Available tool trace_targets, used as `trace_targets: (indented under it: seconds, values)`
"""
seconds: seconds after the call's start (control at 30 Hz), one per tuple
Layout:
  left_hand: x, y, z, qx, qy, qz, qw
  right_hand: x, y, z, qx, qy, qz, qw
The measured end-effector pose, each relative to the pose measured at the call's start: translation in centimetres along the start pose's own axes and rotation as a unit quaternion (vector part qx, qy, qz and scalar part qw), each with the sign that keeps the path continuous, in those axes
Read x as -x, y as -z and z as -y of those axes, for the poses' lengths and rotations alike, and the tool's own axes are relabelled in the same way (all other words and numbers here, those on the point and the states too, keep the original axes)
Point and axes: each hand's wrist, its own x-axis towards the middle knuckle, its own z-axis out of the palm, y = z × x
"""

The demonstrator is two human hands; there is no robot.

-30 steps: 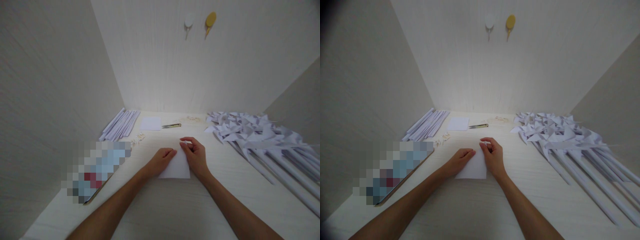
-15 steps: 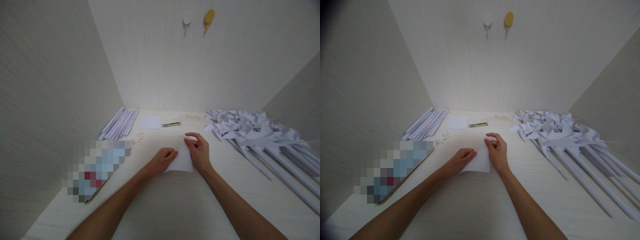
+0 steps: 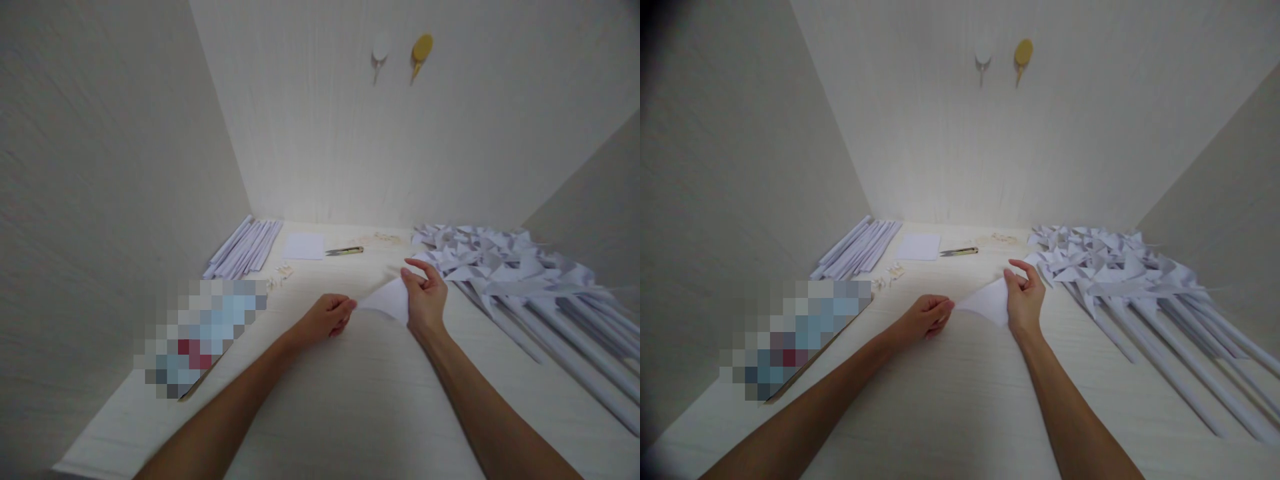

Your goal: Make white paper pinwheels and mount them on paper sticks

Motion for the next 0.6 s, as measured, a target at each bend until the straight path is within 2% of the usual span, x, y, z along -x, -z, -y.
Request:
trace_targets:
  seconds: [0.07,0.17,0.23,0.43,0.6]
  values:
    - [-0.3,0.3,0.3,0.029,-0.016,-0.052,0.998,0.0,0.1,-0.2,-0.011,0.009,-0.032,0.999]
    - [-0.7,0.6,0.5,0.079,-0.026,-0.17,0.982,0.5,-0.2,-0.1,-0.015,0.021,-0.047,0.999]
    - [-0.8,0.5,0.3,0.102,-0.022,-0.219,0.97,1.1,-0.7,0.2,-0.017,0.02,-0.052,0.998]
    - [-0.6,-0.1,-0.3,0.074,-0.019,-0.245,0.967,2.3,-1.6,1.1,0.019,0.03,-0.04,0.999]
    - [-0.7,1.1,0.0,0.168,-0.046,-0.324,0.93,3.0,-1.8,1.1,0.046,-0.017,0.041,0.998]
